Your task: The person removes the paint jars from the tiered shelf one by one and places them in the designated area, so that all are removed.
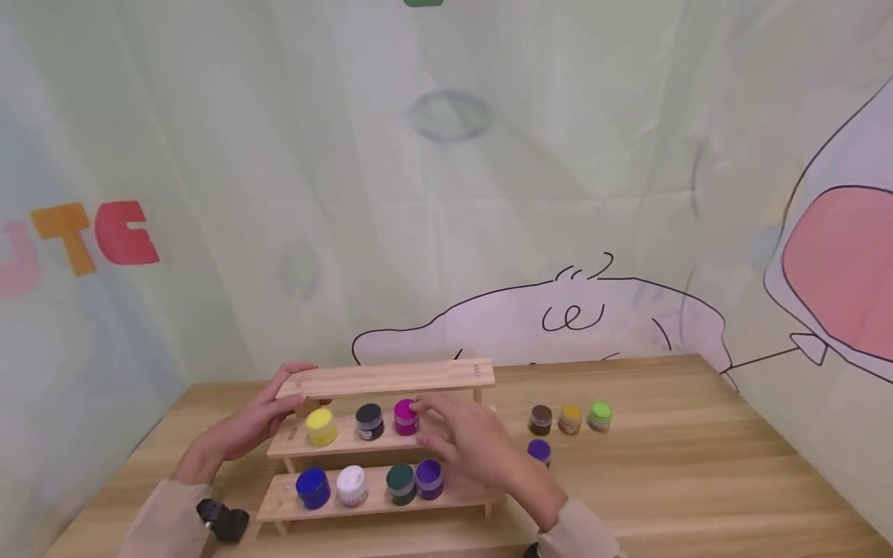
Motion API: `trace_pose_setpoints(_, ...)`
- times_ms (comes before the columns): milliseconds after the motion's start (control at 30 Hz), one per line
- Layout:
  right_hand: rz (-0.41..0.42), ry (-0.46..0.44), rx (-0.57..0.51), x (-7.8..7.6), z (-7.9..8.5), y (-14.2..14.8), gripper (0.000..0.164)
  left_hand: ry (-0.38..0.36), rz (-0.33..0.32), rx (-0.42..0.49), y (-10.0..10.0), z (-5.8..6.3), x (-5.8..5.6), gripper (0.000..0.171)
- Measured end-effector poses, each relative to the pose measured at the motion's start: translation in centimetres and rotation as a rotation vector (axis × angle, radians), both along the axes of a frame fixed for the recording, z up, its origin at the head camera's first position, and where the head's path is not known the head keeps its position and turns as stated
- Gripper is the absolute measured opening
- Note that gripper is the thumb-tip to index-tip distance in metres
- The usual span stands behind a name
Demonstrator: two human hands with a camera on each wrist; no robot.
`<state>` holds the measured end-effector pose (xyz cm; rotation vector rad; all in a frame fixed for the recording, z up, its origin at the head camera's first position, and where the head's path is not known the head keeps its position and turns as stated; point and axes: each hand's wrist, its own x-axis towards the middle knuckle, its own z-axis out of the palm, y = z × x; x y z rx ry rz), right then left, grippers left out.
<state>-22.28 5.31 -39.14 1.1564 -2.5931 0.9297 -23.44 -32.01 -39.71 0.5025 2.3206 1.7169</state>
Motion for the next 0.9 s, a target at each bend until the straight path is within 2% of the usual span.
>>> trace_pose_setpoints(167,-0.056,0.042,-0.085,-0.3,0.3,-0.6,0.024,0.011,-0.011,0.009,-0.1,0.5,-0.2,0.052)
trace_pose_setpoints(333,-0.051,0.049,-0.109,-0.4,0.1,-1.2,0.024,0.014,-0.013,0.009,-0.2,0.8,0.1,0.052)
trace_pose_setpoints(667,-0.067,0.062,-0.159,-0.4,-0.5,-2.0,0.015,-0.017,0.005,0.008,-0.1,0.4,0.2,0.053)
trace_pose_setpoints(900,-0.070,0.085,-0.195,-0.4,-0.6,-2.4,0.017,-0.024,-0.006,0.013,0.1,0.2,0.1,0.053)
